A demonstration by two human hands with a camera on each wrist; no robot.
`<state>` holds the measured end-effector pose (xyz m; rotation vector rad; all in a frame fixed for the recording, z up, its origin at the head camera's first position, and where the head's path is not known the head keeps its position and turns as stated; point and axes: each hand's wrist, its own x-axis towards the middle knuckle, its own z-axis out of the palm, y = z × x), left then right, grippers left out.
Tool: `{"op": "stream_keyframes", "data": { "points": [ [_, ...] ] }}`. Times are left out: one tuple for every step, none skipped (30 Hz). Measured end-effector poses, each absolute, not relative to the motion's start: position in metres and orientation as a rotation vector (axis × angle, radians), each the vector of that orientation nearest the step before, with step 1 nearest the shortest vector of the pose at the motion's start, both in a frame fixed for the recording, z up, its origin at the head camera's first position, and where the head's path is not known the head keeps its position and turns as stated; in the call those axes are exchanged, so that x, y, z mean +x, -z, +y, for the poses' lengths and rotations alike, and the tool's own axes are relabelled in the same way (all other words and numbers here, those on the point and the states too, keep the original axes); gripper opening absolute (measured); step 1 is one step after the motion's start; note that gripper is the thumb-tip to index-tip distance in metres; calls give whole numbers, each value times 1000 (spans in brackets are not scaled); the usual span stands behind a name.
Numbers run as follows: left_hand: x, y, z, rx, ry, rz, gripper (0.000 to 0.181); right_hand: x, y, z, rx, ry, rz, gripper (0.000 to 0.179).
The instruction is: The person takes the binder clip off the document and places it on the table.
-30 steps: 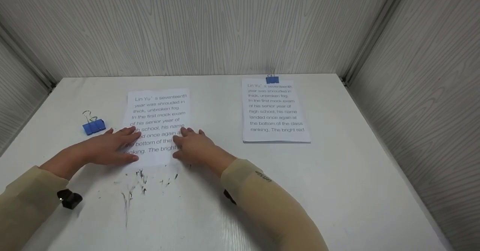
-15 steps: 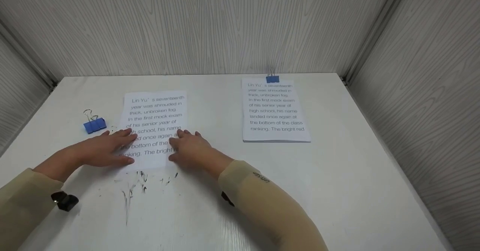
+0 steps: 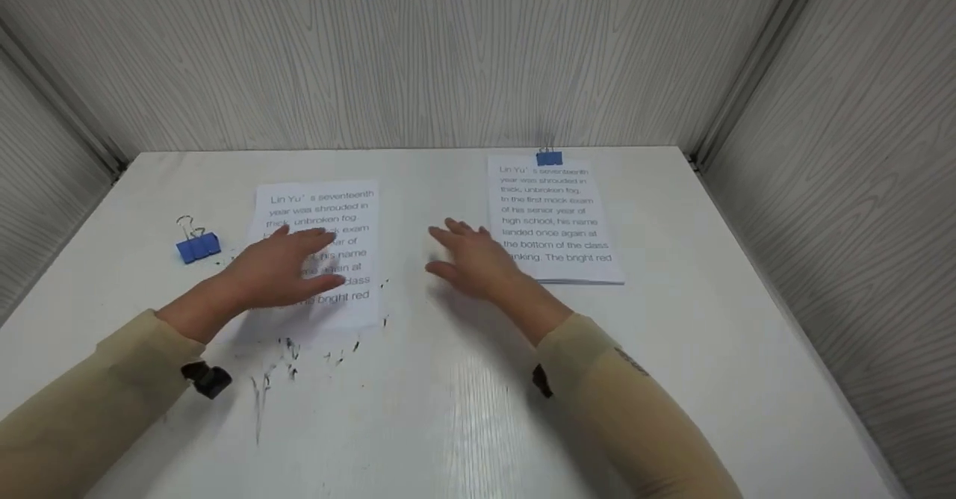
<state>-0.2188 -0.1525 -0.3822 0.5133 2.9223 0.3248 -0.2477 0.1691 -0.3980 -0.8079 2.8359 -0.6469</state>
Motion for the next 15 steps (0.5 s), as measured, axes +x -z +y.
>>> {"op": "stream_keyframes", "data": {
  "points": [
    [-221,382,-141,534,-331,2935,82,-248,396,181,-785,647,2852,64],
    [-223,381,-129,557,-338,2946,82,-249,395,193,-758,644,2866,64],
    [-225,380,-117,583,-340,2955,82,-250,394,206,-737,632,2880,64],
    [-227,379,-105,616,-338,2966,81,-251,394,217,-715,619,2891,65],
    [-229,378,-93,648,-330,2976,81,-252,394,229,-685,597,2900,65],
    [-230,378,-81,676,-317,2983,80,-253,394,240,-661,578,2908,66],
    [-230,377,-69,702,-301,2985,80,-253,395,251,-637,559,2913,67],
    [-231,378,-58,731,-289,2985,80,-254,396,261,-613,542,2916,68],
    [-231,378,-48,754,-275,2982,81,-254,397,271,-590,525,2918,68],
    [-231,380,-38,776,-262,2977,81,-254,398,281,-566,512,2918,69],
    [-230,382,-29,790,-251,2968,81,-254,398,289,-545,503,2916,70],
    [-229,384,-21,805,-237,2962,82,-254,399,297,-531,497,2916,71],
    [-229,386,-13,818,-229,2955,82,-254,399,305,-517,483,2915,72],
    [-228,388,-6,827,-227,2949,83,-254,400,312,-495,470,2912,73],
    [-228,389,0,833,-221,2944,83,-254,400,318,-480,457,2910,73]
  ]
}}
